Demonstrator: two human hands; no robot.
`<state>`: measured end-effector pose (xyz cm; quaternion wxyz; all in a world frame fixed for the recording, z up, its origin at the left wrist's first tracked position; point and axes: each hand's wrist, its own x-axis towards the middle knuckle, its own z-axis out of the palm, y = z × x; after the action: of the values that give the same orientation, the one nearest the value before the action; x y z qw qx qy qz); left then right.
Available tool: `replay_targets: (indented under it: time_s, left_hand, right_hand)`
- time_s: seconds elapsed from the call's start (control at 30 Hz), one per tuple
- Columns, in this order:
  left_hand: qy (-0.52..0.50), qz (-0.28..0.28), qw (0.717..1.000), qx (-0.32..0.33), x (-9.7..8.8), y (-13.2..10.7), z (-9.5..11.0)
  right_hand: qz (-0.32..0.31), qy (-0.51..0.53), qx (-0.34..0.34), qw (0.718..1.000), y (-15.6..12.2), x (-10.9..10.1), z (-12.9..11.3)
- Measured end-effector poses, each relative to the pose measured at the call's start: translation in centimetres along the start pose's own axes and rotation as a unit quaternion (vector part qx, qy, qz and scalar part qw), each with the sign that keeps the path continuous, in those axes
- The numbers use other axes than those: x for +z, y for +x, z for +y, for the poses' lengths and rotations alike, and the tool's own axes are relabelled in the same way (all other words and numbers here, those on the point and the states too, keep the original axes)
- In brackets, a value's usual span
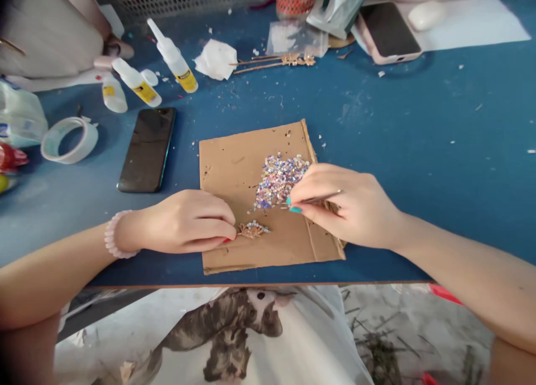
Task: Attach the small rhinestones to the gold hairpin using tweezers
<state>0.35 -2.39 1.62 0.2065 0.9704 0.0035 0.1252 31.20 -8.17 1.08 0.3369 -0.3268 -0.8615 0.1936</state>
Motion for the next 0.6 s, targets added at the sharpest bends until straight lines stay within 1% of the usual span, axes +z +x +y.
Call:
replay_targets:
  time_s: [0.1,0.43,0.6]
  left_hand:
    - [-0.019,0.001,1.000,-0.004,-0.02,0.06,0.02]
    - [-0.044,0.008,0.999,-0.014,0.10,0.11,-0.11]
    - [-0.056,0.010,0.998,-0.016,0.13,0.05,-0.17]
  right_hand:
    - [-0.006,0.017,-0.014,1.000,0.14,0.05,-0.07]
    - [-0.005,0.070,0.018,0.997,0.21,0.09,0.10]
    - [-0.014,0.097,0.014,0.995,0.06,-0.02,-0.13]
